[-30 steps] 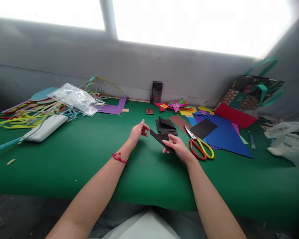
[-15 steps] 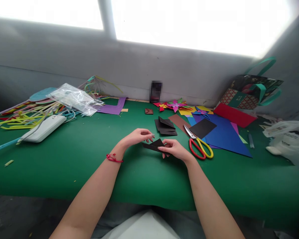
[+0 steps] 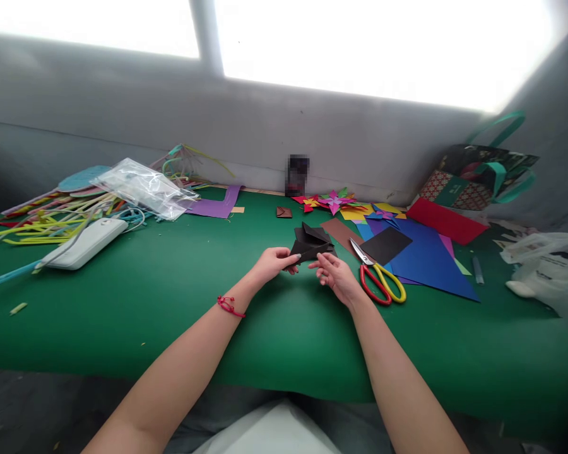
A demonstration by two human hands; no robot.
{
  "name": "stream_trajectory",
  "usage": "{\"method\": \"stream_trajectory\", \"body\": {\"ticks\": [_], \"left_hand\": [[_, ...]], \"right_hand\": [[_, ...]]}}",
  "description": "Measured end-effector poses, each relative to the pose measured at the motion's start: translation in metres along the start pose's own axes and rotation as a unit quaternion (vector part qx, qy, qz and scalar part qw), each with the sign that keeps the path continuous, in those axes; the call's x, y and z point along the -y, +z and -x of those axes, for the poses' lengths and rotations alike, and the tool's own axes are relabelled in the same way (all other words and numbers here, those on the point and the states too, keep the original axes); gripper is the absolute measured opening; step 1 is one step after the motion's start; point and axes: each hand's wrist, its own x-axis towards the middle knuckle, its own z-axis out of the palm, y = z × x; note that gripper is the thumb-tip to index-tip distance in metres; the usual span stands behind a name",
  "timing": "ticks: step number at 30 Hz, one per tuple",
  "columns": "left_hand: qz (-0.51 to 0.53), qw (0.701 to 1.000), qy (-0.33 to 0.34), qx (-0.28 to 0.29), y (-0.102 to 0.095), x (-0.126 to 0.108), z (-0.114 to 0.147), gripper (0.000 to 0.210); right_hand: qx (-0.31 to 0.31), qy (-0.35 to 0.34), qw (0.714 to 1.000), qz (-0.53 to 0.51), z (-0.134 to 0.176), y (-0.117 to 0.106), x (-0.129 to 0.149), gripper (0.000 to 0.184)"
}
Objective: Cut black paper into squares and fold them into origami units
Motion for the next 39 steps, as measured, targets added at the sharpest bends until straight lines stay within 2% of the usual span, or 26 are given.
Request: {"method": "stream_trajectory", "body": {"ticks": [5,8,11,19,23,27,34,39], "left_hand": [[0.017,0.995,-0.027,0.090,0.013,0.004,0.002,0.037],[-0.001,0.995,-0.051,0.080,0.012,0.005,0.003,0.043],[0.000,0.994,-0.060,0.093,0.010,0.002,0.005,0.042],[-0.001,0.988,-0.019,0.151,0.006,-0.017,0.013,0.033],[-0.018,0.986,-0.003,0.168,0.006,-0.018,0.013,0.032],[-0.043,0.981,0.001,0.191,0.005,-0.017,0.014,0.032],[-0.069,0.975,0.015,0.210,0.005,-0.022,0.017,0.030],[-0.037,0.979,-0.014,0.201,0.008,-0.020,0.017,0.034]], "right_hand": [[0.012,-0.012,0.998,0.062,-0.001,0.006,-0.007,0.027],[0.044,-0.020,0.995,0.089,-0.001,0.006,-0.006,0.026],[0.054,-0.021,0.994,0.097,0.001,0.006,-0.004,0.026],[0.019,-0.055,0.994,0.094,0.002,0.007,-0.001,0.025],[-0.013,-0.073,0.993,0.087,0.001,0.007,-0.001,0.025],[-0.022,-0.063,0.995,0.073,0.001,0.006,-0.003,0.031],[-0.010,-0.070,0.994,0.083,-0.002,0.002,-0.003,0.043],[-0.028,-0.085,0.990,0.112,-0.001,0.003,-0.001,0.047]]}}
